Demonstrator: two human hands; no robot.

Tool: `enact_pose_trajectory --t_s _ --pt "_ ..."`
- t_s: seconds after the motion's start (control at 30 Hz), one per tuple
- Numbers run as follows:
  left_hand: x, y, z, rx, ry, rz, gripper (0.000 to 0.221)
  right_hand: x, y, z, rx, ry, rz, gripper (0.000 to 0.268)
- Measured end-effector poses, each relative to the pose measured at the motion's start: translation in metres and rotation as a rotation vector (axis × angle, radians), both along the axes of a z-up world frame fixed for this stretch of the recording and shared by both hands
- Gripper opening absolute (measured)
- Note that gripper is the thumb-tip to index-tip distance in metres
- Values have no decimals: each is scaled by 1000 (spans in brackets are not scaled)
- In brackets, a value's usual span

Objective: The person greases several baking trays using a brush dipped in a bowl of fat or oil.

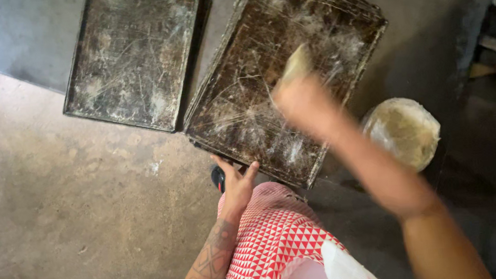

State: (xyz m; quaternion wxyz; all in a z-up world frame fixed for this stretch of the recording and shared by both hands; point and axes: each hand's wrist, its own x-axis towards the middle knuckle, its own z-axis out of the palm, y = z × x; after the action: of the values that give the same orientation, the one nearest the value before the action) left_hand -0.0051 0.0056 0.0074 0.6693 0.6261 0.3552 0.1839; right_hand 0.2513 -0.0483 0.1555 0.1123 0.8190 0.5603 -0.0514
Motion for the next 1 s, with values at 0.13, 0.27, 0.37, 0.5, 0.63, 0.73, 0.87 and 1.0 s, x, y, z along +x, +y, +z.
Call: enact_pose_trajectory --t_s 0.13,0.27,0.37,0.5,0.63,0.73,0.87,1.0 --pt "-14 10 28 -189 -49 -28 60 -92 -32 14 558 462 281 13" --pt "-21 26 60 -389 192 -5 32 -81 -71 11 904 746 -6 11" --pt "-18 12 78 -405 -59 162 42 -81 -89 -5 1306 756 -357 14" --pt "14 15 99 -475 -508 438 62 -88 -115 -3 1579 793 -527 22" --pt "14 53 116 -266 -416 465 68 -94 -130 6 1611 657 -539 27" --pt "-9 85 126 -241 -218 693 81 -101 -144 8 1621 563 -564 28" --pt "-45 161 111 -182 -434 766 83 -114 -160 -2 1643 614 -653 28" --pt "-67 258 47 -303 -508 924 76 -125 -151 -15 1645 648 -581 31"
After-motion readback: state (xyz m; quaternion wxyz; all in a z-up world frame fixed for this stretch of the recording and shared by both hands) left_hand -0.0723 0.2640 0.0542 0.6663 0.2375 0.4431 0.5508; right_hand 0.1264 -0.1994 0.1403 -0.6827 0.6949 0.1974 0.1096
